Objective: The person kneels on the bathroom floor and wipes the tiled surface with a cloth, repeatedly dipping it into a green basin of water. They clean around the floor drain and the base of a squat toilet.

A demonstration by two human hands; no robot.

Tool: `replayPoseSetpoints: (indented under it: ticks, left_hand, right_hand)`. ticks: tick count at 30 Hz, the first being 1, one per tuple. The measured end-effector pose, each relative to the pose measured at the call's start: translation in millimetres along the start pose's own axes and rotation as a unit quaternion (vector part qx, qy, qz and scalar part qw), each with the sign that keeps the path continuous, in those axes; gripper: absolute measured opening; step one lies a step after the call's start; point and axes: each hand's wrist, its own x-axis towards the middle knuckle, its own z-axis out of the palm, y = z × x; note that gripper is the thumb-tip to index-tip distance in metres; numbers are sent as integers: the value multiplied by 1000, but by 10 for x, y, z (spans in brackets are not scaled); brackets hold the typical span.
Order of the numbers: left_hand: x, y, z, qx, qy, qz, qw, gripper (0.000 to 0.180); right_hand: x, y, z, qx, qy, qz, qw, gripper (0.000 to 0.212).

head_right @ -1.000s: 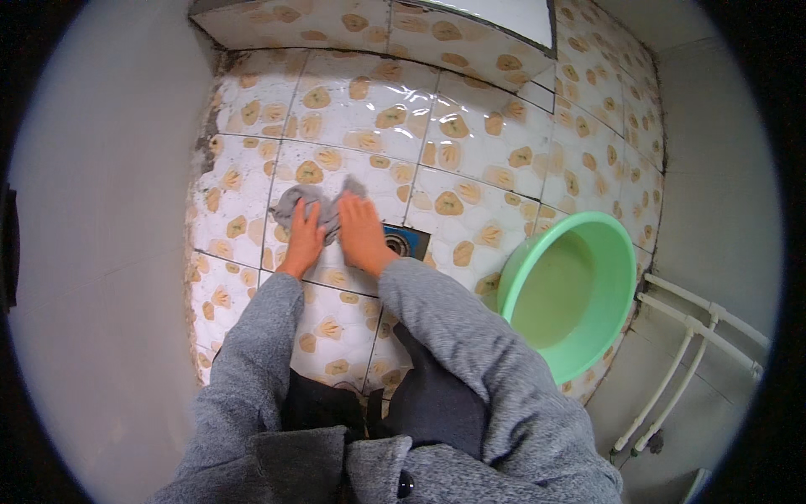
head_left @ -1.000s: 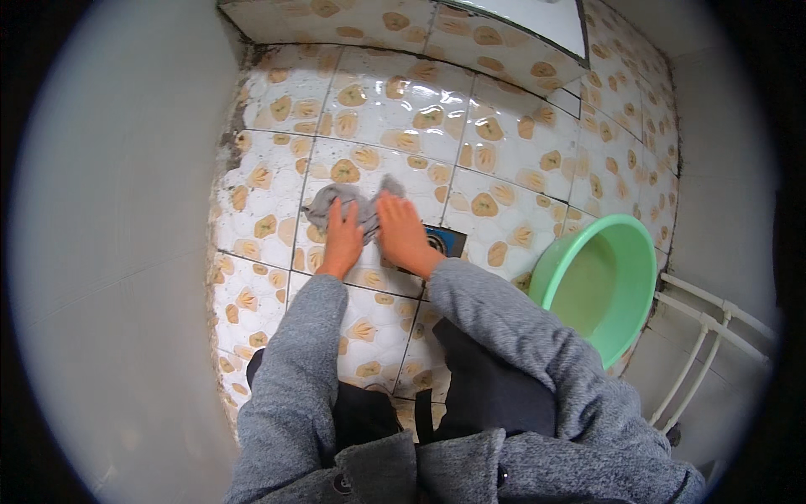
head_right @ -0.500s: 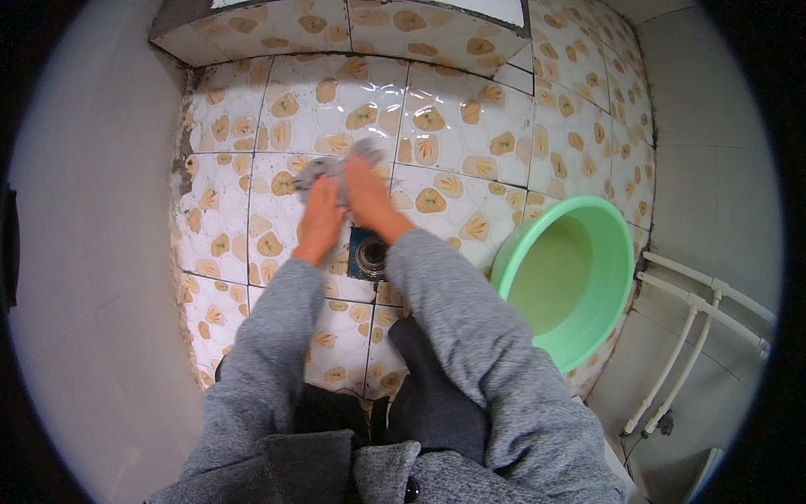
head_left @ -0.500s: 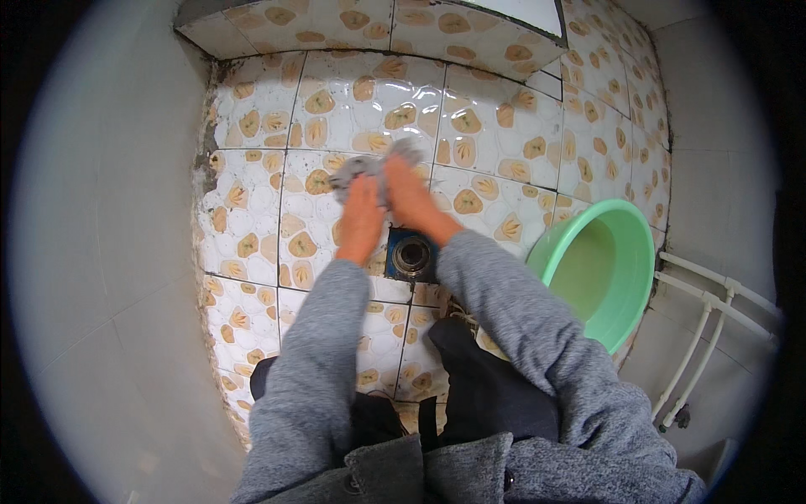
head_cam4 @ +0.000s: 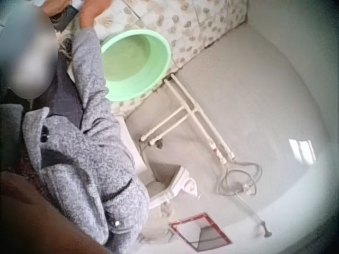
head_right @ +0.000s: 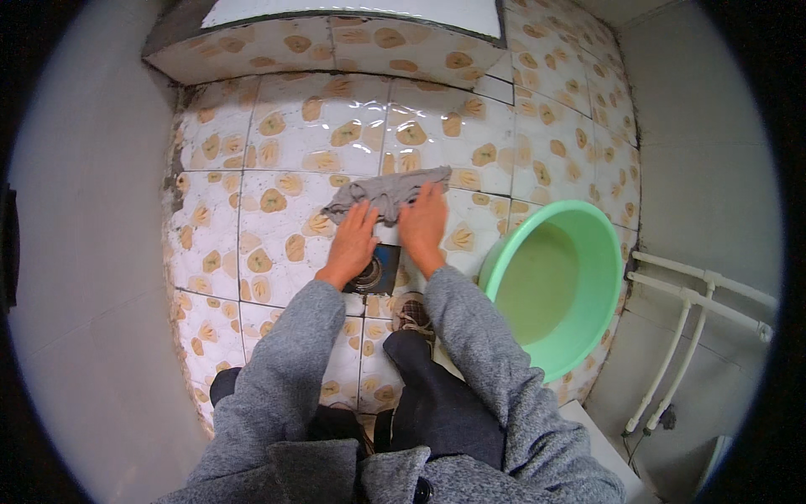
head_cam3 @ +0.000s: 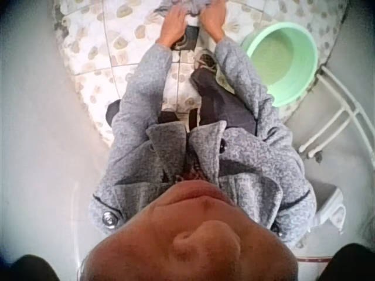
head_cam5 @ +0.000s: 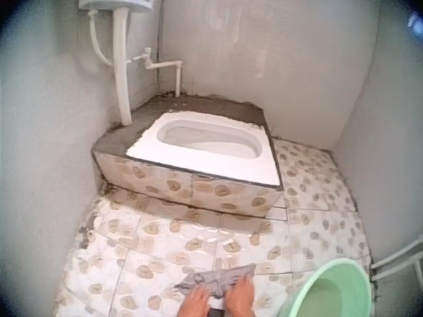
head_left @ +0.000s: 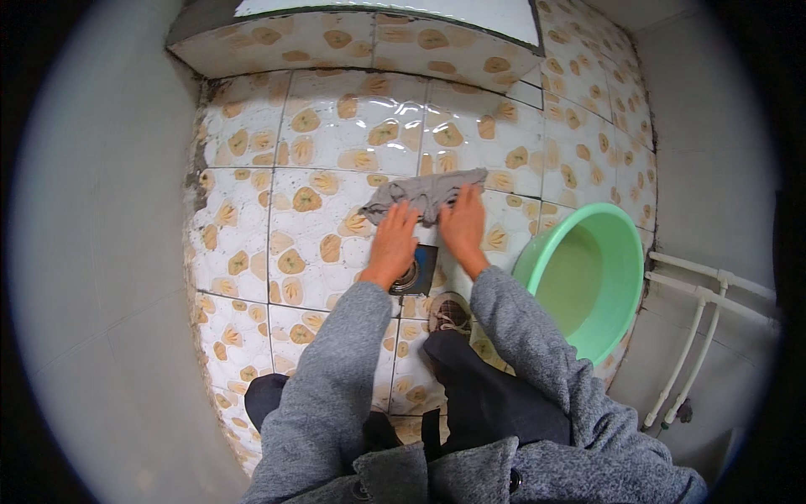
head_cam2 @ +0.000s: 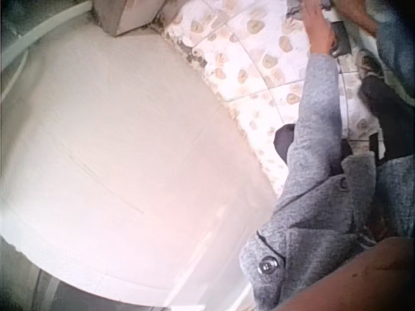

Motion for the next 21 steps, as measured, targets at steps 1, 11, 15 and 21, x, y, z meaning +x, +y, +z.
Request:
replayPoseSetpoints:
  ticks: [1, 11, 15, 21]
  left_hand:
    - [-37, 6, -10, 32, -6, 5, 999, 61]
    - [438, -269, -197, 94, 48, -36, 994, 66]
    - [197, -228, -83, 52, -11, 17, 998, 63]
    - [396, 239, 399, -7, -45, 144, 989, 62]
  right_hand:
    - [-101, -78, 41, 21, -25, 4, 999, 70]
    - [765, -265, -97, -115, 51, -189, 974, 59]
    - [299, -310, 112, -328, 13, -175, 928, 45]
    - [45, 198, -194, -346, -155, -21, 925, 37]
